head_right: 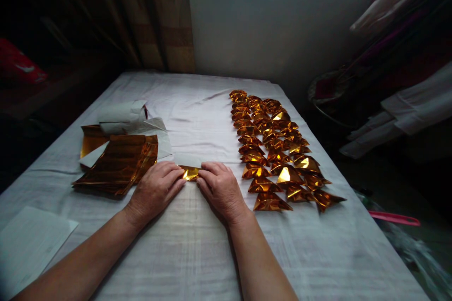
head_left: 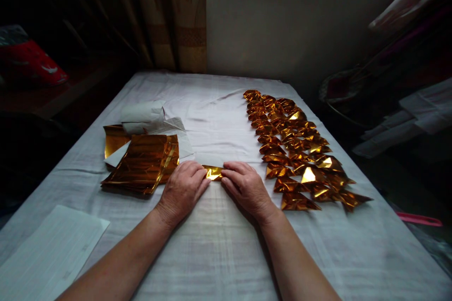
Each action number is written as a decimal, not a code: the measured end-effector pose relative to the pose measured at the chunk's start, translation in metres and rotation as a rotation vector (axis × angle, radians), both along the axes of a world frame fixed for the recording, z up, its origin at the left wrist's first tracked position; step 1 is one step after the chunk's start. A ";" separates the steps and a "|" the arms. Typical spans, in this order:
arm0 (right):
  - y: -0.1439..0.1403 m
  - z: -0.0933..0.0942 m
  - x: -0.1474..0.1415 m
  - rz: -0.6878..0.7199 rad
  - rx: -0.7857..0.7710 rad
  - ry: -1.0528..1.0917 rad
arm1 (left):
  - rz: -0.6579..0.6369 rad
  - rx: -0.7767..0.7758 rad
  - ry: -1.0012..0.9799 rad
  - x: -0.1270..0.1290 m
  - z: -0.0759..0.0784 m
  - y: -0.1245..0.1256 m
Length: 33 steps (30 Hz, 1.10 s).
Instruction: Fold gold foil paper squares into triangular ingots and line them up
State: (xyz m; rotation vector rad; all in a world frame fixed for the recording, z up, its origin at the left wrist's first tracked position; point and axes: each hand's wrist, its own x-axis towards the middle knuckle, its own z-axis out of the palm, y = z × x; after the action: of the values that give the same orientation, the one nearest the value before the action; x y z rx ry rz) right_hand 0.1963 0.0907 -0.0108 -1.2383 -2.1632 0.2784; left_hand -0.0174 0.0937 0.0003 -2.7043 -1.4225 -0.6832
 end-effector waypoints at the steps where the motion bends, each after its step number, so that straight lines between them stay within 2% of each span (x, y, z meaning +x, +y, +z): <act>1: 0.000 -0.001 0.000 -0.006 0.017 0.002 | -0.013 0.001 -0.005 0.000 -0.001 0.000; 5: 0.002 -0.002 -0.003 -0.051 0.051 0.006 | -0.040 -0.018 -0.017 0.001 -0.004 -0.001; 9: 0.007 -0.003 -0.006 -0.120 0.030 0.006 | -0.049 -0.017 -0.008 0.000 -0.004 -0.005; 18: 0.016 -0.005 -0.008 -0.181 -0.055 0.015 | -0.082 -0.088 0.033 -0.001 -0.005 -0.019; 33: 0.018 -0.007 -0.011 -0.257 -0.104 -0.001 | -0.094 -0.088 0.118 0.001 -0.001 -0.019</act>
State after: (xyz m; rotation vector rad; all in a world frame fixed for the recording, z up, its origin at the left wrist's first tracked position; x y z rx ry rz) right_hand 0.1850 0.1086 -0.0174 -1.5569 -1.9840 0.2842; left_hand -0.0163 0.0749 -0.0008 -2.8405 -1.3379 -0.4664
